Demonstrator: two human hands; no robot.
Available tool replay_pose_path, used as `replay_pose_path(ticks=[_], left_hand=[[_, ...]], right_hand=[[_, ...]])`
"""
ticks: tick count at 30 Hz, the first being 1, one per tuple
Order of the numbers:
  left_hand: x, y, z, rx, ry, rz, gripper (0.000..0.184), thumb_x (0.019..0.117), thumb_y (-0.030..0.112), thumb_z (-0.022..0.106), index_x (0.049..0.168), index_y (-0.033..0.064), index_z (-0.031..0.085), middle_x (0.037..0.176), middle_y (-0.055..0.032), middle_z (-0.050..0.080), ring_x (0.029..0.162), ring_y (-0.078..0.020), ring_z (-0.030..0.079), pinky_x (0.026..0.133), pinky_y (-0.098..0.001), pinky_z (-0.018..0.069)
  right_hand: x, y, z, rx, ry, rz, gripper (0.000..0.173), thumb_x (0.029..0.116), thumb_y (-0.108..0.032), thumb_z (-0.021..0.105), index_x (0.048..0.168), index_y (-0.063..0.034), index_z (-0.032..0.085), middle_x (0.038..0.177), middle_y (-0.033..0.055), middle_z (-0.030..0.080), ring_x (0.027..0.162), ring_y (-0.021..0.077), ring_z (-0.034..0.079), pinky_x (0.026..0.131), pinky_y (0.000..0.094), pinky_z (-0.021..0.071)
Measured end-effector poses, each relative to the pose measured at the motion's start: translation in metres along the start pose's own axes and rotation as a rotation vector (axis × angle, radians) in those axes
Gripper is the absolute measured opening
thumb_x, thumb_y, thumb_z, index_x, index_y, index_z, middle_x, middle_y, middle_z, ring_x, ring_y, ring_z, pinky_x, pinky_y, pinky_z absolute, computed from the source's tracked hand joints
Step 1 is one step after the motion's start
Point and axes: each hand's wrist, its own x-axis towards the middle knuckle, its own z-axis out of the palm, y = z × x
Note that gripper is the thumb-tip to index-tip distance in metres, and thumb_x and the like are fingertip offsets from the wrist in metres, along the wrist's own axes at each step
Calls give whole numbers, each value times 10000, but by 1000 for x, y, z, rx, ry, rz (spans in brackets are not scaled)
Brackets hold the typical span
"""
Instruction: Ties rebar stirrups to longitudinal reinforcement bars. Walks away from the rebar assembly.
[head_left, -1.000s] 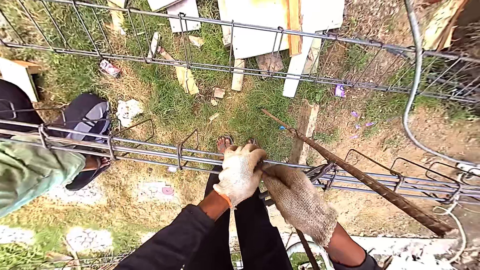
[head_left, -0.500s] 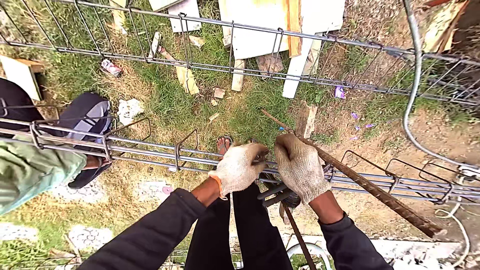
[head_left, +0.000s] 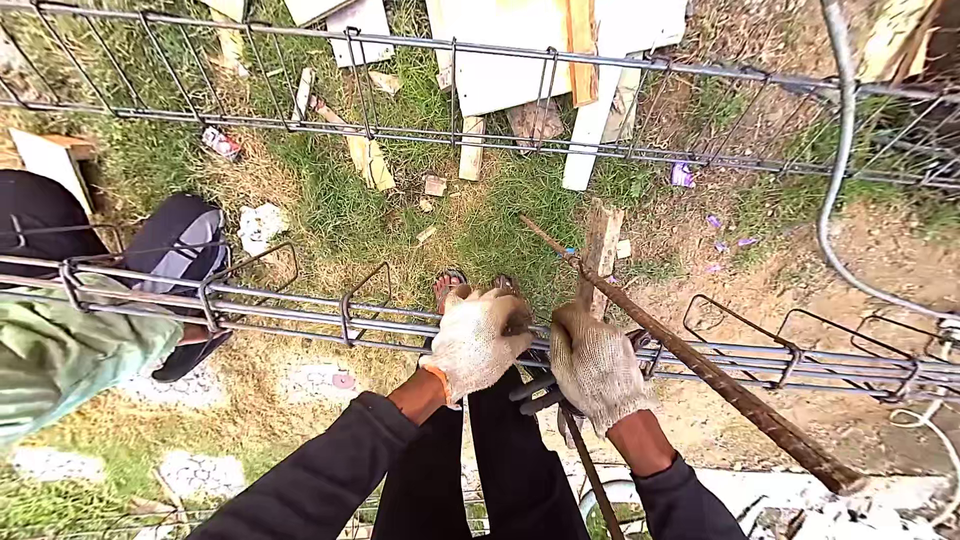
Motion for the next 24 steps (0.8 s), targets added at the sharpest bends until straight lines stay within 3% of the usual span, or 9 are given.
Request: replay_pose_path(ticks=[3,4,7,9,13,15,17,20,24], left_hand=[[-5,-6,8,-81,176,14,501,877,377,770,1327,202,636,1023,87,733,1025,-84,672,1140,-500,412],[-8,-9,12,-84,230,49,549,882,370,765,1377,194,604,1037,87,733,1030,-86,669,1128,-501,421],[-11,-15,22,-33,335,205,300,968,349,680,1215,182,707,1074,59,732,1046,-114,668,1107,-489,436],[-10,-15,25,-26,362,251,202,995,340,630,1066,207,766,1053,70,744,1036,-105,679,1108,-478,440],[-9,-10,15,-120,259,156,197,1005,335,613,989,238,785,972,123,737,1003,-48,668,1155,-468,389],[-6,-7,3,-159,130,78,192,1000,348,618,997,261,789,971,137,733,1001,-40,661,1129,-454,406],[0,-4,-9,-202,0,-5,161,991,349,641,980,267,780,923,120,729,881,-50,678,885,-420,553],[14,1,-24,-270,-198,-107,171,988,331,644,940,237,778,831,71,712,767,-106,667,707,-445,555],[16,-7,-38,-287,-295,-30,183,981,337,628,980,245,787,835,65,724,735,-95,664,668,-411,552]], right_hand=[[2,-2,-5,73,-16,0,177,1014,-215,571,1014,-123,722,790,72,700,728,268,703,644,519,569],[2,-2,-4,97,-9,-10,182,1020,-207,563,1029,-120,722,803,72,703,738,264,703,652,510,573],[-1,-3,-2,66,-41,-12,233,1028,-206,542,1143,-160,740,895,66,741,813,265,725,716,519,591],[-5,-6,-6,-46,-76,-6,233,1025,-228,541,1149,-196,736,823,69,730,760,287,722,662,526,575],[-20,-9,-11,-215,-92,-91,181,977,-225,564,1045,-204,731,706,56,682,642,299,699,538,505,554],[-26,-14,-13,-184,-193,-61,228,1001,-250,523,1105,-204,721,777,76,709,721,320,719,602,531,566],[-31,-12,-6,29,-224,-34,265,1026,-253,481,1092,-179,728,837,47,735,789,246,737,689,493,595],[-35,-9,5,619,-285,89,276,1052,-205,469,1075,-107,726,945,17,739,809,133,743,742,374,656],[-47,-30,8,1015,-321,291,261,1039,-220,484,1095,-79,696,687,8,562,501,124,501,447,308,446]])
